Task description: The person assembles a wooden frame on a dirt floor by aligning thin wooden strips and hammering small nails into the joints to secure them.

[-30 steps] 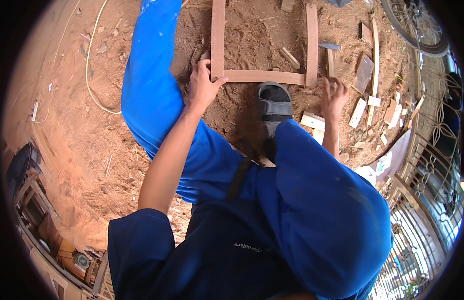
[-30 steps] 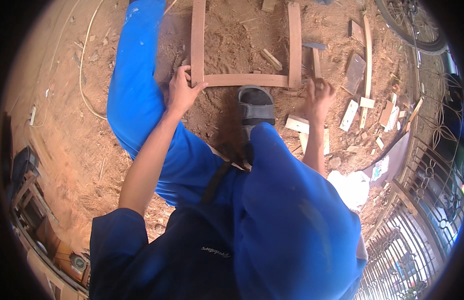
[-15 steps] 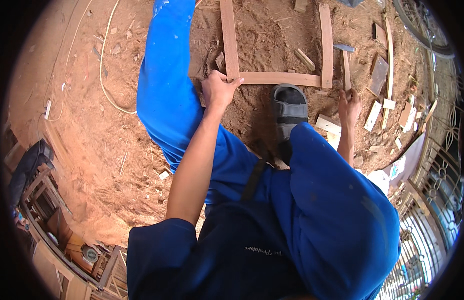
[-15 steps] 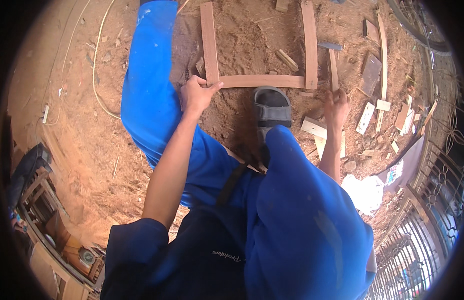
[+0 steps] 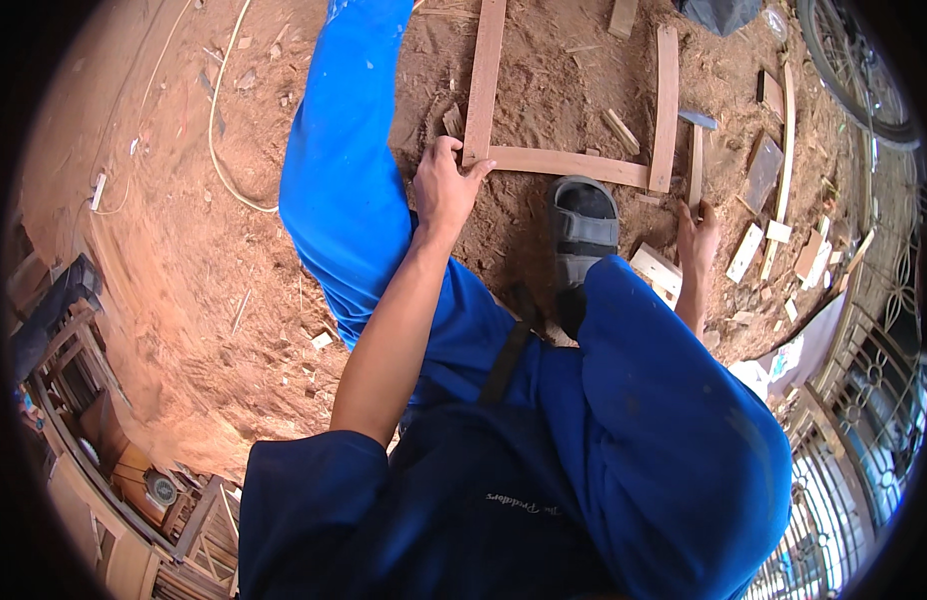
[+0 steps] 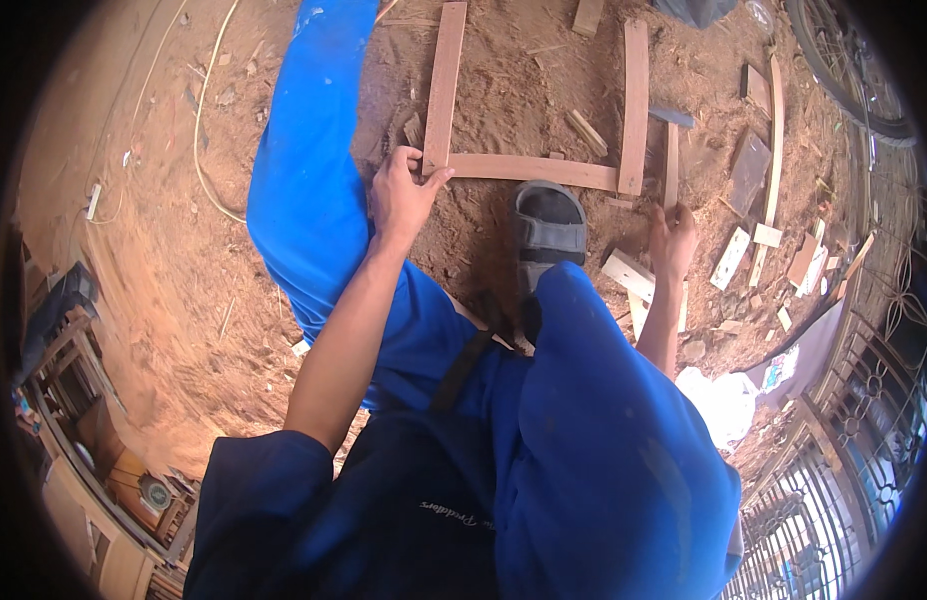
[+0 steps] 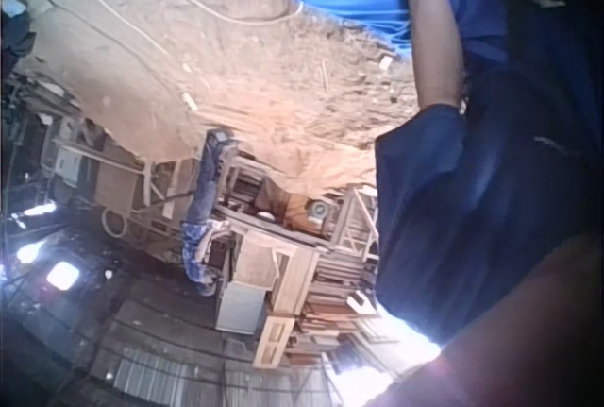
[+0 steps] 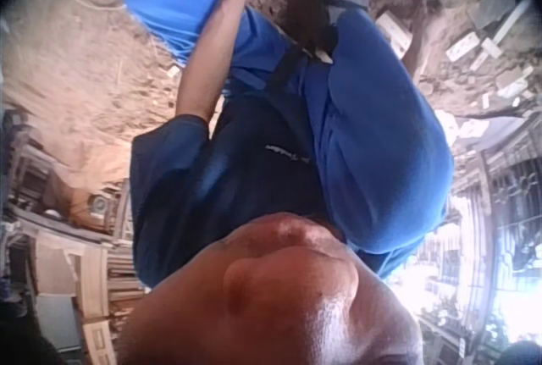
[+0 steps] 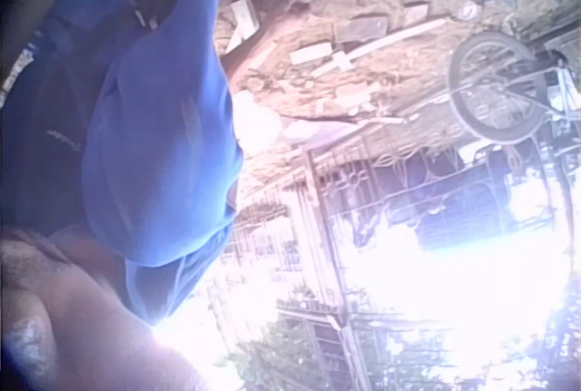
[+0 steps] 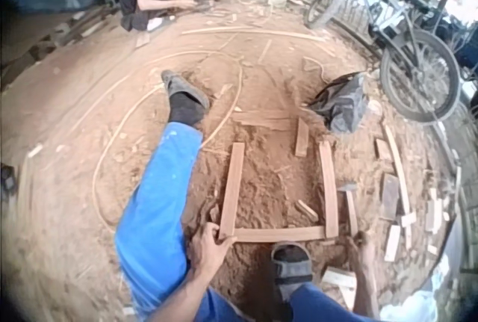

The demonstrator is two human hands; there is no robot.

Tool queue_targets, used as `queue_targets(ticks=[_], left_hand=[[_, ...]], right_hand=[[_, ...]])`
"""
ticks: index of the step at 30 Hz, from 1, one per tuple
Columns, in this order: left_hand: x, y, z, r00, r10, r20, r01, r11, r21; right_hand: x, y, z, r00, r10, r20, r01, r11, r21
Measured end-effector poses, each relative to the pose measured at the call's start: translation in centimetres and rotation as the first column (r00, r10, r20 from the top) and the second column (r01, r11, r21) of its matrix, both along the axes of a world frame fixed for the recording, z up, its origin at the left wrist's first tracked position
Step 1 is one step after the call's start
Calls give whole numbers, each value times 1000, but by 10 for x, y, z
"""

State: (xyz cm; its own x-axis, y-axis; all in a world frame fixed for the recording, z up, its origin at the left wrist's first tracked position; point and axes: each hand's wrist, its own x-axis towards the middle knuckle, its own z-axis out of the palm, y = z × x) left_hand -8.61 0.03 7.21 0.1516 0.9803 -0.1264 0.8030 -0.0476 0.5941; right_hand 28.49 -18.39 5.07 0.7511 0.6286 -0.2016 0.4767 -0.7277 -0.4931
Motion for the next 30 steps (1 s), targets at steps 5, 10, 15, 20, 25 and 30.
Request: queue_targets(ticks=[5,10,15,20,25,30], left_hand=[[-1,0,-6,977,-18,215,-6,994,108],[-7,-3,-17,968,8,253,-27,997,71],[-7,-7,-20,921,133,365,-129,991,-36],[-7,-6,-21,913,200,357,-182,980,-84],[-12,-6,-29,870,281,404,-175,944,-280],[-10,-7,-38,798,336,501,-188,927,-323]], right_hand=[[3,-1,-1,1000,-2,-20,2,1000,14],[-11,9,15,988,-114,99,118,993,-28],[-24,5,60,993,-90,74,77,984,158],[-55,15,113,901,206,-382,-84,946,313],[-113,49,131,784,379,-492,-463,885,-56],[-156,61,127,667,592,-452,-652,757,30]])
